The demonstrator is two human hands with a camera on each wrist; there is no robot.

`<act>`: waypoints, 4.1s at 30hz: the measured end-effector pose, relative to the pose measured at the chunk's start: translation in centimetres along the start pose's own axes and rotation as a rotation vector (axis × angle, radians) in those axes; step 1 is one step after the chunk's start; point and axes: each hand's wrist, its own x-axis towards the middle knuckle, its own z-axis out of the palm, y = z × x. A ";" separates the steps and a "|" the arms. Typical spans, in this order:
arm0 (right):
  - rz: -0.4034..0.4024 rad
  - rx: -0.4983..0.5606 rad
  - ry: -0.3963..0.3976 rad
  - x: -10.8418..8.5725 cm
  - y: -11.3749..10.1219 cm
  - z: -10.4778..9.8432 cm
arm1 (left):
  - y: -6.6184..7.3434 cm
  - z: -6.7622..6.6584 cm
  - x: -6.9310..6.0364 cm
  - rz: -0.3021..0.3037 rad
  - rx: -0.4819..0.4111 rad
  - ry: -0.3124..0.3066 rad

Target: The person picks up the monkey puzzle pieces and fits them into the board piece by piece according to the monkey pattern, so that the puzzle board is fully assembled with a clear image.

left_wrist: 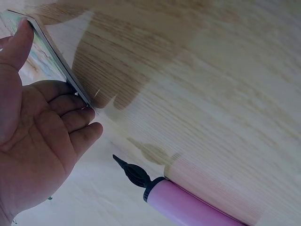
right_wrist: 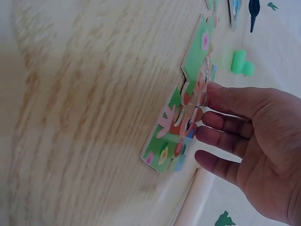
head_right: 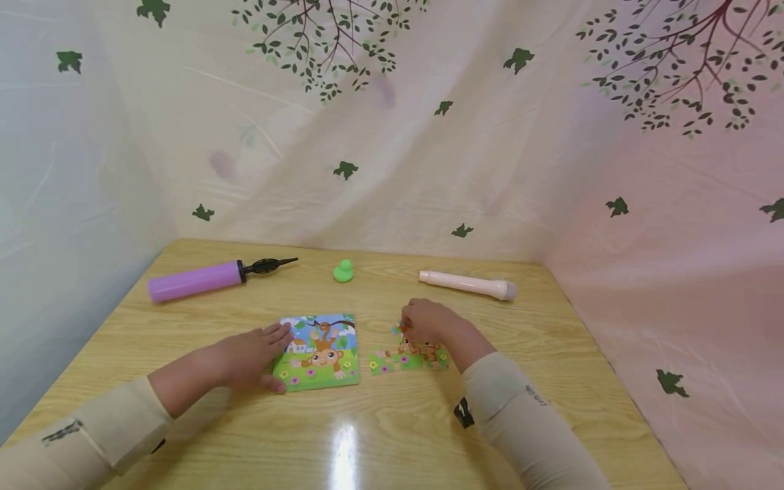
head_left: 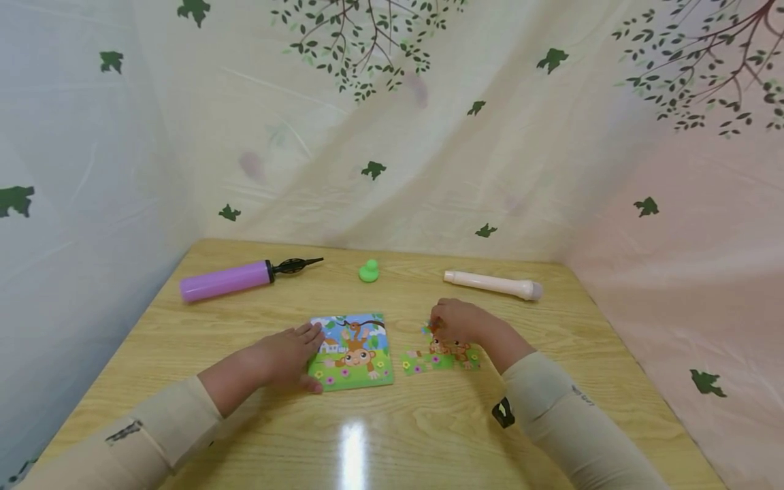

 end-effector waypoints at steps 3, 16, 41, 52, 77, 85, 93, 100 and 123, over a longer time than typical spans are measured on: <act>0.019 0.013 -0.025 -0.1 -0.1 -0.2 | 0.0 -0.1 0.0 0.002 0.002 -0.003; -0.052 -0.072 0.036 0.2 -0.3 -0.1 | 0.1 -0.2 -0.2 -0.004 -0.012 -0.006; -0.207 -0.152 0.158 3.2 -6.9 -0.8 | 0.0 -0.1 -0.2 0.003 -0.003 0.001; -0.284 -0.299 0.123 4.8 -11.9 0.2 | -0.1 -0.1 0.0 0.006 -0.003 0.005; -0.299 -0.383 0.115 5.2 -13.9 1.5 | 0.0 -0.2 -0.2 0.002 -0.007 -0.002; -0.289 -0.390 0.117 5.3 -13.9 1.6 | 0.0 -0.3 -0.3 0.002 -0.005 -0.002; -0.294 -0.390 0.115 5.2 -13.8 1.7 | 0.1 -0.4 -0.4 0.002 0.002 -0.008; -0.311 -0.401 0.110 5.1 -13.8 1.6 | 0.1 -0.4 -0.4 0.003 -0.005 -0.006; -0.417 -0.443 0.104 5.0 -13.6 1.9 | 0.2 -0.5 -0.3 -0.011 -0.022 -0.020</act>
